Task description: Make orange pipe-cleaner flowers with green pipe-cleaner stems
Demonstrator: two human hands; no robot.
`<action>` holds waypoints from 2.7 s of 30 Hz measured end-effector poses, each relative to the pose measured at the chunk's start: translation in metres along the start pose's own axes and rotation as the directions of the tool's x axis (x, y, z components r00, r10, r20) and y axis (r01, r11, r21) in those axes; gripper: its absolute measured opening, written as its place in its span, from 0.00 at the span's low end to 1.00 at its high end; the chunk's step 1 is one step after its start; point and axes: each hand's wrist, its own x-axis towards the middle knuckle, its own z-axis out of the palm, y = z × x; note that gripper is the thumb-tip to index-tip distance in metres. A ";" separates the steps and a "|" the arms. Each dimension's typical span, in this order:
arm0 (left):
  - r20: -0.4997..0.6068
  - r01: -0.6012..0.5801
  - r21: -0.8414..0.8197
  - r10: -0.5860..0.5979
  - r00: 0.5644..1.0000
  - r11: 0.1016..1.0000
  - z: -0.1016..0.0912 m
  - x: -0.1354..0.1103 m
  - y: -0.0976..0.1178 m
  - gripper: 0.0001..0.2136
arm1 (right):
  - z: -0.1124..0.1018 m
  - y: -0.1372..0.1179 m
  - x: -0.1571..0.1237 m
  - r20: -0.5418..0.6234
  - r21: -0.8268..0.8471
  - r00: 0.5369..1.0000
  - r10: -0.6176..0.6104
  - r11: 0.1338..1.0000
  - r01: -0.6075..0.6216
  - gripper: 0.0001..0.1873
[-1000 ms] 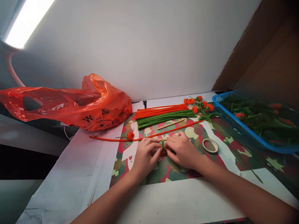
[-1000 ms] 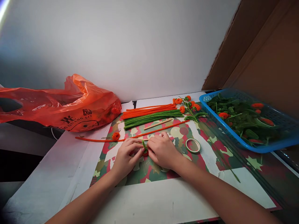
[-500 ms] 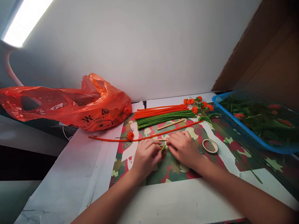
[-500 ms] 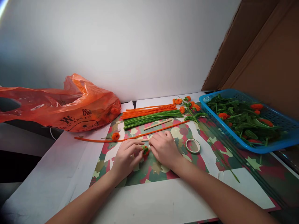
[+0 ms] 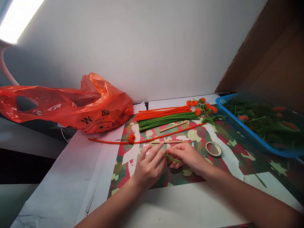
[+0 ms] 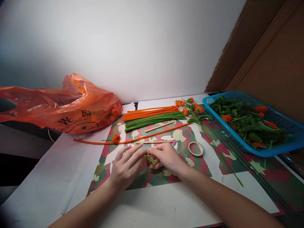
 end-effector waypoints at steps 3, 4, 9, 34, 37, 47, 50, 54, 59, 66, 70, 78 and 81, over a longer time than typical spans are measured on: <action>0.013 0.014 0.006 -0.014 1.000 1.000 0.003 -0.002 0.003 0.07 | 0.004 0.005 0.002 -0.044 0.043 0.995 -0.086 0.995 0.087 0.15; 0.015 0.017 0.009 -0.017 1.000 1.000 0.004 -0.003 0.004 0.07 | 0.005 0.007 0.003 -0.044 0.055 0.995 -0.095 0.994 0.097 0.14; 0.014 0.012 0.041 -0.013 1.000 0.999 0.008 -0.007 0.006 0.07 | 0.005 0.017 0.013 -0.081 0.077 0.981 -0.175 0.981 0.181 0.18; 0.114 0.199 -0.197 -0.180 0.977 0.960 0.011 -0.002 0.008 0.05 | -0.005 0.008 0.003 -0.111 -0.250 0.953 -0.281 0.936 0.247 0.15; 0.136 0.241 -0.233 -0.213 0.967 0.942 0.011 -0.001 0.007 0.04 | -0.004 0.007 0.001 -0.108 -0.270 0.946 -0.307 0.925 0.269 0.15; 0.142 0.216 -0.184 -0.192 0.971 0.959 0.007 0.002 0.007 0.06 | 0.003 0.002 -0.009 -0.078 -0.436 0.882 -0.465 0.811 0.390 0.13; 0.199 0.331 -0.272 -0.284 0.938 0.903 0.005 0.003 0.006 0.05 | 0.002 0.004 -0.008 -0.082 -0.464 0.835 -0.544 0.763 0.451 0.11; 0.395 0.626 -0.455 -0.487 0.779 0.633 0.001 0.007 0.002 0.06 | 0.003 0.003 -0.010 -0.046 -0.454 0.816 -0.576 0.740 0.497 0.11; 0.597 0.780 -0.442 -0.503 0.625 0.443 -0.003 0.010 0.003 0.06 | 0.003 0.000 -0.015 -0.018 -0.438 0.832 -0.555 0.752 0.493 0.10; 0.209 0.504 -0.360 -0.458 0.864 0.785 -0.001 0.004 0.010 0.05 | -0.001 -0.002 -0.011 -0.089 -0.318 0.903 -0.419 0.872 0.373 0.12; 0.112 0.388 -0.276 -0.371 0.922 0.879 0.000 0.004 0.008 0.05 | -0.002 -0.003 -0.011 -0.115 -0.246 0.923 -0.366 0.911 0.331 0.13; 0.143 0.342 -0.227 -0.316 0.938 0.912 -0.001 0.006 0.007 0.03 | -0.003 -0.004 -0.012 -0.137 -0.186 0.933 -0.333 0.934 0.306 0.14; 0.202 0.364 -0.254 -0.319 0.926 0.896 0.000 0.006 0.007 0.04 | -0.003 -0.008 -0.014 -0.145 -0.193 0.934 -0.327 0.935 0.297 0.14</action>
